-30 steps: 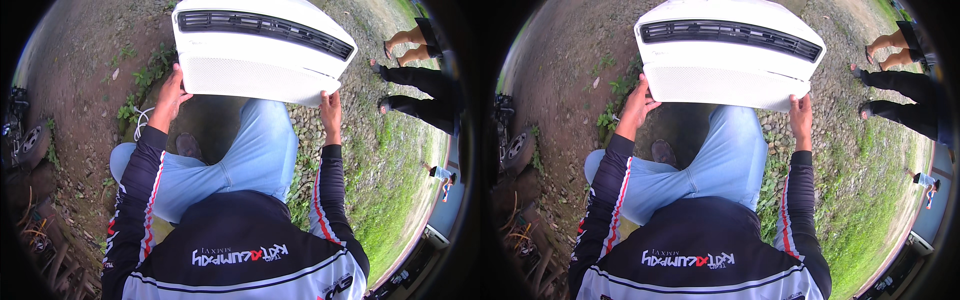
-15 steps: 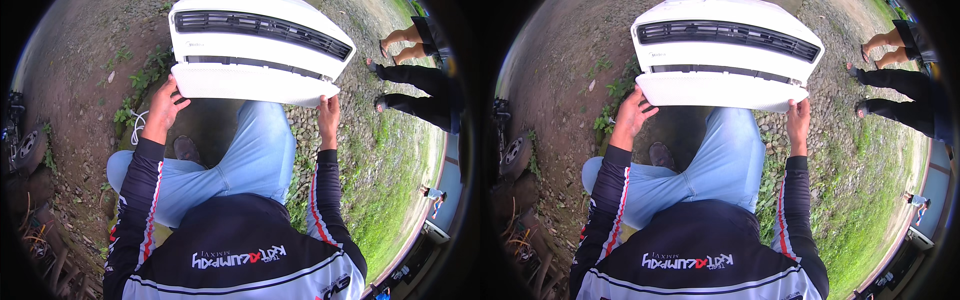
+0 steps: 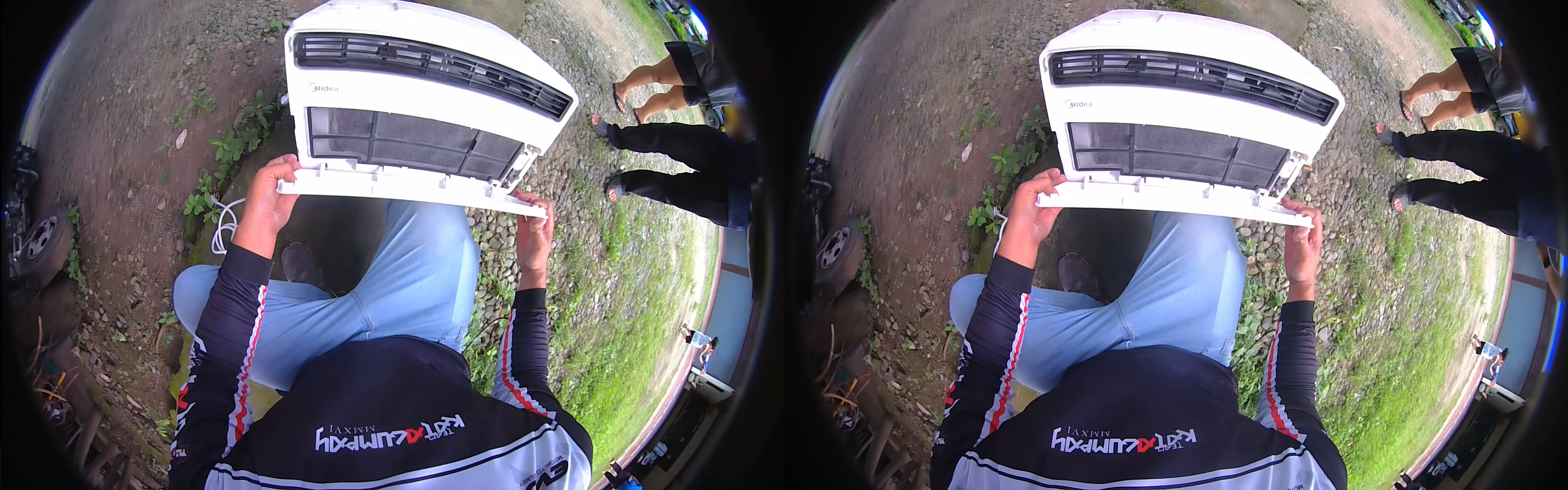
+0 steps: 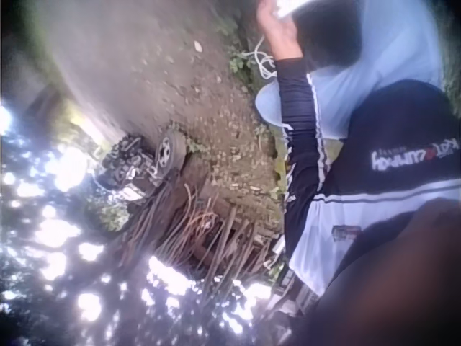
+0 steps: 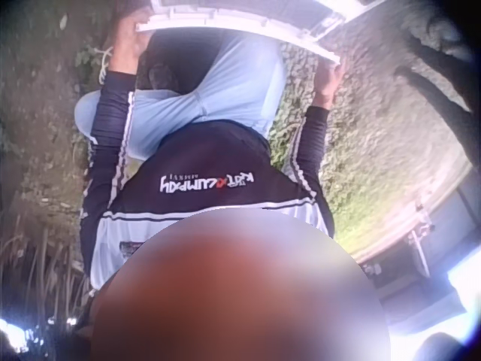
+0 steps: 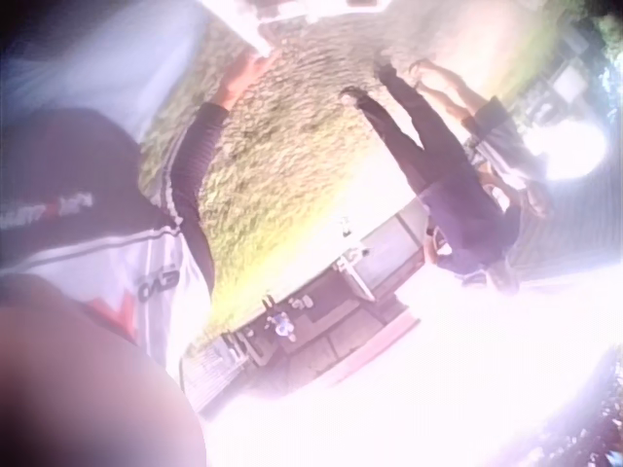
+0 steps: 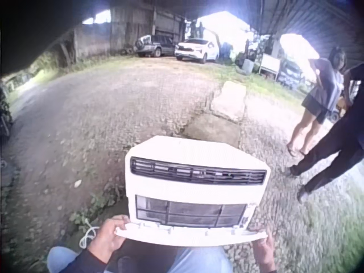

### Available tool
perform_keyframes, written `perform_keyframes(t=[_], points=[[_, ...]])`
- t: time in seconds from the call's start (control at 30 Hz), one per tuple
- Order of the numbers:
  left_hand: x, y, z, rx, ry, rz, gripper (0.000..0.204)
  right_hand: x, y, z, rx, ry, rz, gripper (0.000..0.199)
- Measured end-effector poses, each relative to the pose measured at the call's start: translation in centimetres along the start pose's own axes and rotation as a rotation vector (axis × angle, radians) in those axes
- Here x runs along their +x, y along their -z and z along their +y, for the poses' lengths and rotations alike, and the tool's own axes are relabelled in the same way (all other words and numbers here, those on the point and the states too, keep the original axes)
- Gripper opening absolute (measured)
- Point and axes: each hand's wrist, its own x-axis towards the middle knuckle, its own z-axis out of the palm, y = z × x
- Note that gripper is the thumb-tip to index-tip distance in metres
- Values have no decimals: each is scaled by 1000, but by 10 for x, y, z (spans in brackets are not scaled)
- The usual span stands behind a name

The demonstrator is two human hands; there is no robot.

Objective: The person uses a cordless drill to remove screws from the casing of a white air conditioner unit. They then open the front panel and remove the filter, exposing the internal components.

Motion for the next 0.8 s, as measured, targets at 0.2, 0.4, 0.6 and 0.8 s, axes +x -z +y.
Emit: perform_keyframes(t=[0.2, 0.4, 0.6, 0.8], points=[[7, 4, 0, -10, 12, 1, 51, -7, -8, 0, 23, 11, 28, 40], [9, 12, -6, -26, 15, 64, 48, -5, -28, -7, 58, 25, 152, 24], [2, -5, 1, -22, 40, 50, 34, 43, -42, -20, -57, 310, 351, 21], [-30, -39, 16, 215, -126, -144, 26, 46, -35, -69, -95, 430, 262, 28]])
